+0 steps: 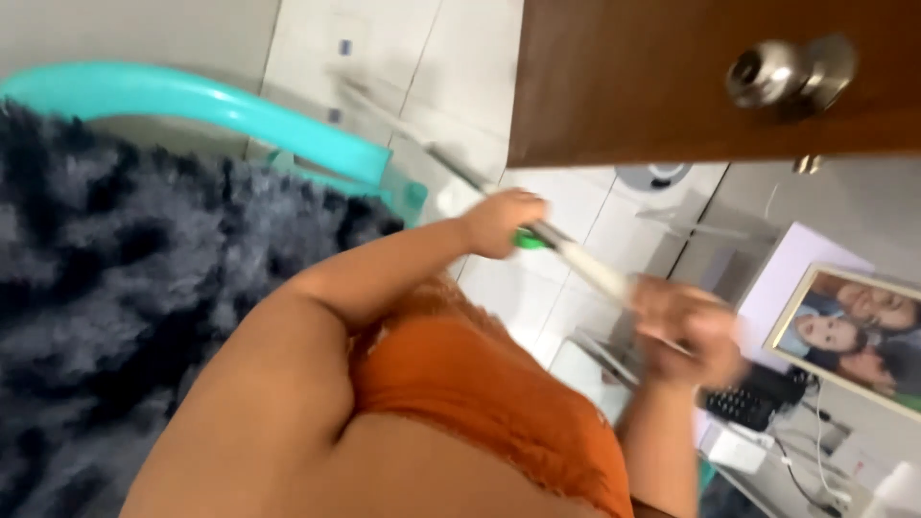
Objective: Mop the tiled floor in a home environment using a spray mop and cleaning solution.
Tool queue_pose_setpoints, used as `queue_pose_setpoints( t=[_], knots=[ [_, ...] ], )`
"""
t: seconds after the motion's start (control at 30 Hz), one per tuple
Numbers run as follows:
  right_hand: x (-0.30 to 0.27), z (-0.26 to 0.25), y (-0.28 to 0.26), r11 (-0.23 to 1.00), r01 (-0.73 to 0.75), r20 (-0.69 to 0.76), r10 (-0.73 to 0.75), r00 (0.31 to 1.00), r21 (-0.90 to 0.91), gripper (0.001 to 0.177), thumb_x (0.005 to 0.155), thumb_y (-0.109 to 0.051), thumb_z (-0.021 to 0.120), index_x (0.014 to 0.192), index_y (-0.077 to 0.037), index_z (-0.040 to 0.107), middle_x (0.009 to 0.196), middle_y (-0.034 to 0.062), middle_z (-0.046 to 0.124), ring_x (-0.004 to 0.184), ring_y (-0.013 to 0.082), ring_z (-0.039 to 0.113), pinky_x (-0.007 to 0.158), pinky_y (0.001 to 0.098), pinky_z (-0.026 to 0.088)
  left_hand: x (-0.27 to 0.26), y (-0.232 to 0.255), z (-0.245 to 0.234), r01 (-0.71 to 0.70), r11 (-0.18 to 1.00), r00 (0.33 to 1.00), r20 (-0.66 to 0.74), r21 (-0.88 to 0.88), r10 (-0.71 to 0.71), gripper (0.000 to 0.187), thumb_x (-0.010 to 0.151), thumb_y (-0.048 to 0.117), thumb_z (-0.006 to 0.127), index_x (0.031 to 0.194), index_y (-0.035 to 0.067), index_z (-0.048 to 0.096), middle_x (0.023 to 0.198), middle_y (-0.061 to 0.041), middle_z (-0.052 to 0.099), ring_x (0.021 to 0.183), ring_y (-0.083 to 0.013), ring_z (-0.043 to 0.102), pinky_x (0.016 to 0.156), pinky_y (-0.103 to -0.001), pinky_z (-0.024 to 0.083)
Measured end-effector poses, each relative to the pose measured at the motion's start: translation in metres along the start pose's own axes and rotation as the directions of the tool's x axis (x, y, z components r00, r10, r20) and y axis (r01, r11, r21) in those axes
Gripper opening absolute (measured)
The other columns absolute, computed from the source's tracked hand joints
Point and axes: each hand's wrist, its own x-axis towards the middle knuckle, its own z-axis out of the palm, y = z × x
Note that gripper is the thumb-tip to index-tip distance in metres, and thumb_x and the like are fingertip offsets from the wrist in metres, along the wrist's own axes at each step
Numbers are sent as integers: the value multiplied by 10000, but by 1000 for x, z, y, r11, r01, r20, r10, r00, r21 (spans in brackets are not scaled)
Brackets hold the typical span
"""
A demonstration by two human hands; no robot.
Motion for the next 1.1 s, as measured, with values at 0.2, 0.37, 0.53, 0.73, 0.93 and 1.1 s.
queue_pose_setpoints(
  t=[0.2, 0.37, 0.53, 0.73, 0.93, 1.1],
  knots=[
    [-20, -33, -95, 989, -72, -34, 68, 997, -129, 231, 1002, -274, 473, 1073, -119, 628, 703, 40, 602, 644, 219, 620, 636, 465, 547, 39, 89, 14, -19, 983, 992, 122, -183, 42, 462, 678, -26, 669, 1110, 85, 553, 1079, -96, 628, 1078, -348, 569, 871, -471, 496],
    [-12, -53, -28, 988, 93, -213, -117, 970, -120, 243, 931, -336, 438, 888, -98, 457, 645, 33, 632, 540, 136, 655, 567, 352, 530, 39, 41, 18, 98, 993, 984, 155, -61, -87, 280, 754, 9, 707, 981, 113, 579, 1035, -80, 659, 1073, -329, 613, 855, -468, 515],
    [-26, -27, 99, 995, 92, -262, -95, 960, -22, 232, 845, -152, 594, 702, -89, 423, 586, 72, 558, 542, 203, 576, 580, 383, 498, -22, -52, -5, 224, 972, 974, 9, 69, -225, 233, 755, -22, 701, 901, 131, 602, 989, -84, 664, 1044, -332, 623, 865, -449, 533],
    [8, 43, 85, 989, -147, -201, 149, 968, 22, 404, 976, -217, 527, 614, -68, 426, 665, 90, 511, 608, 237, 521, 716, 438, 451, -37, -47, -37, 231, 952, 972, 3, 200, -237, 319, 671, 17, 724, 938, 134, 593, 973, -71, 646, 1021, -349, 605, 803, -452, 518],
    [17, 54, -9, 976, -153, -84, 141, 986, -153, 412, 945, -191, 572, 595, -4, 461, 632, 94, 477, 570, 225, 511, 679, 426, 445, -2, -4, 6, 120, 978, 990, -89, 172, -106, 288, 692, 32, 733, 906, 138, 573, 921, -50, 626, 959, -315, 609, 819, -438, 515],
    [-1, 47, -72, 949, -25, 98, 59, 993, -315, 410, 900, -147, 598, 550, -44, 409, 580, 56, 447, 519, 197, 510, 603, 393, 451, 30, 50, 55, -62, 997, 977, -200, 48, 70, 339, 658, 1, 733, 923, 116, 556, 912, -63, 588, 934, -325, 570, 811, -442, 491]
  ],
)
